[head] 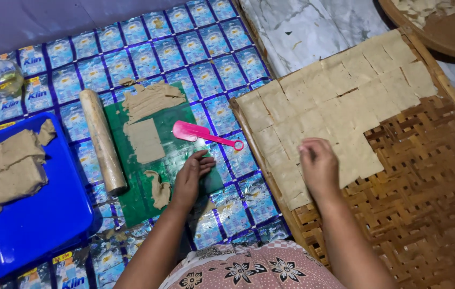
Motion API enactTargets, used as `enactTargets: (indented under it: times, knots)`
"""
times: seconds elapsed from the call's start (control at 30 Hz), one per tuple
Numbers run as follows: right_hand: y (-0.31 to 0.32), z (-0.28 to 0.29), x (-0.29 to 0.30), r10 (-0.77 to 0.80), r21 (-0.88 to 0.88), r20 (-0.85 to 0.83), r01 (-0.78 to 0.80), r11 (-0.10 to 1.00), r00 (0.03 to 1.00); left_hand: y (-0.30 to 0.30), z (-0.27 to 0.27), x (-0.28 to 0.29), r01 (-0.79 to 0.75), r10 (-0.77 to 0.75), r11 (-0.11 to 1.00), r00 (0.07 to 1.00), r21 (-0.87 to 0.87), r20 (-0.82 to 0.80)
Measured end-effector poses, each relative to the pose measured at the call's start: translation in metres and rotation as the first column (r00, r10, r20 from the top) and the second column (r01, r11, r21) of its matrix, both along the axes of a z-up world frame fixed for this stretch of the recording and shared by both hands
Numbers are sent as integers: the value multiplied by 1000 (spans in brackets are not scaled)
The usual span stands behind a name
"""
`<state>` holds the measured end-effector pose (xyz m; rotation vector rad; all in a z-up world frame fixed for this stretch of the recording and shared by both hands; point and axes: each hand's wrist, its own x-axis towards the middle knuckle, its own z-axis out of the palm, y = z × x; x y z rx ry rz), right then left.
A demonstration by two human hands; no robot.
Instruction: Rolling out sheets of dough and cutting them into rectangular pieces for snacks.
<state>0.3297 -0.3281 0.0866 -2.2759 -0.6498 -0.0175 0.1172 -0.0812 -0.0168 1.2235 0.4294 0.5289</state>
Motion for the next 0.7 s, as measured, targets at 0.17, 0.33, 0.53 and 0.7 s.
enactTargets:
  times: [0.17,0.33,0.53,0.7]
  knots:
    - [60,-17,-26,318,-1,153,-322,947,935,-11,84,-33,4,31,920,996,392,-83]
    - [108,-21,-42,472,-135,269,-452,882,840,-3,75,-76,-157,418,565,901,810,-117]
    - [155,-38,-46,540,-395,400,-392,831,741,0,44,-110,24,736,263,641,964,-217]
    - [175,-44,-46,686,-536,187,-512,671,703,2,29,-111,106,706,387,605,916,-368]
